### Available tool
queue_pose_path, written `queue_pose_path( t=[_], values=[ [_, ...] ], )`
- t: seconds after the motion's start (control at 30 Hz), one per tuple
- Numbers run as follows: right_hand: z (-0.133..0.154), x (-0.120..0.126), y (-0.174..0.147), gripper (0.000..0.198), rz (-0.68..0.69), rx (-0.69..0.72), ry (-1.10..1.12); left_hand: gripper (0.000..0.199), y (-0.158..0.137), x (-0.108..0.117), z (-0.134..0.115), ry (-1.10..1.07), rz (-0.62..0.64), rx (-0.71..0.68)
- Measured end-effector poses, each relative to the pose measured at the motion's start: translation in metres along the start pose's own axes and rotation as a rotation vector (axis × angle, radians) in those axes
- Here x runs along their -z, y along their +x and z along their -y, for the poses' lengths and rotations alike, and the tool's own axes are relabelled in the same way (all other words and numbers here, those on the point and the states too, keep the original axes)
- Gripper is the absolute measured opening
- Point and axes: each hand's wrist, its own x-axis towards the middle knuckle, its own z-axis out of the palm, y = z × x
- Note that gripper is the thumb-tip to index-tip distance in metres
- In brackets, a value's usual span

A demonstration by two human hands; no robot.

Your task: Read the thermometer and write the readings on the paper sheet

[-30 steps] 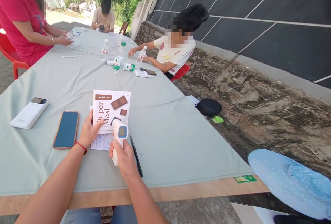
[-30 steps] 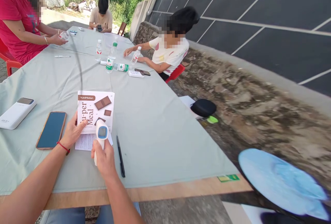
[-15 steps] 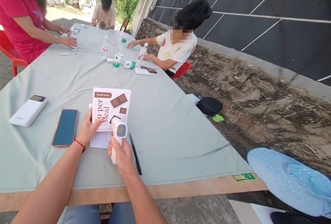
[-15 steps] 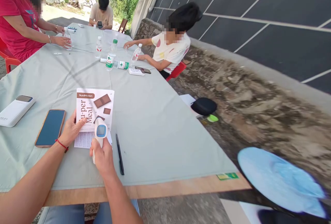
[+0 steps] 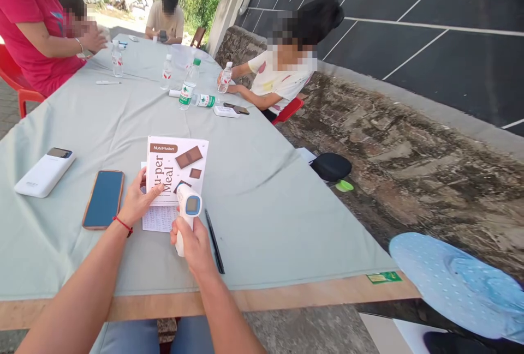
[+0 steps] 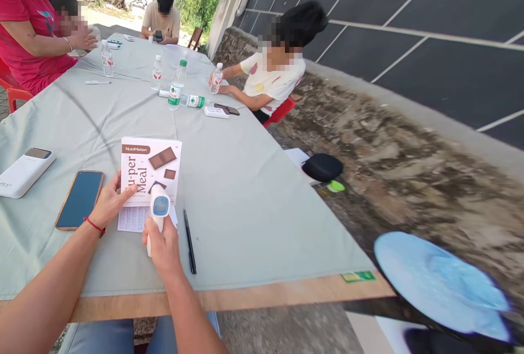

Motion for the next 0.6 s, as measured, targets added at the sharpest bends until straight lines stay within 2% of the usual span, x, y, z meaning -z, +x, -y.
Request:
queue_pose_path(
  t=[0.23, 0.6],
  values=[
    [0.014, 0.006, -0.002, 0.023, 0.067, -0.037, 0.002, 0.051, 0.000, 0.004, -0.001, 0.001, 0.020, 0.031],
    [0.056, 0.050, -0.029, 0.026, -0.092, 0.107, -0.159, 0.065, 0.001, 0.009, -0.009, -0.124, 0.040, 0.136]
  ],
)
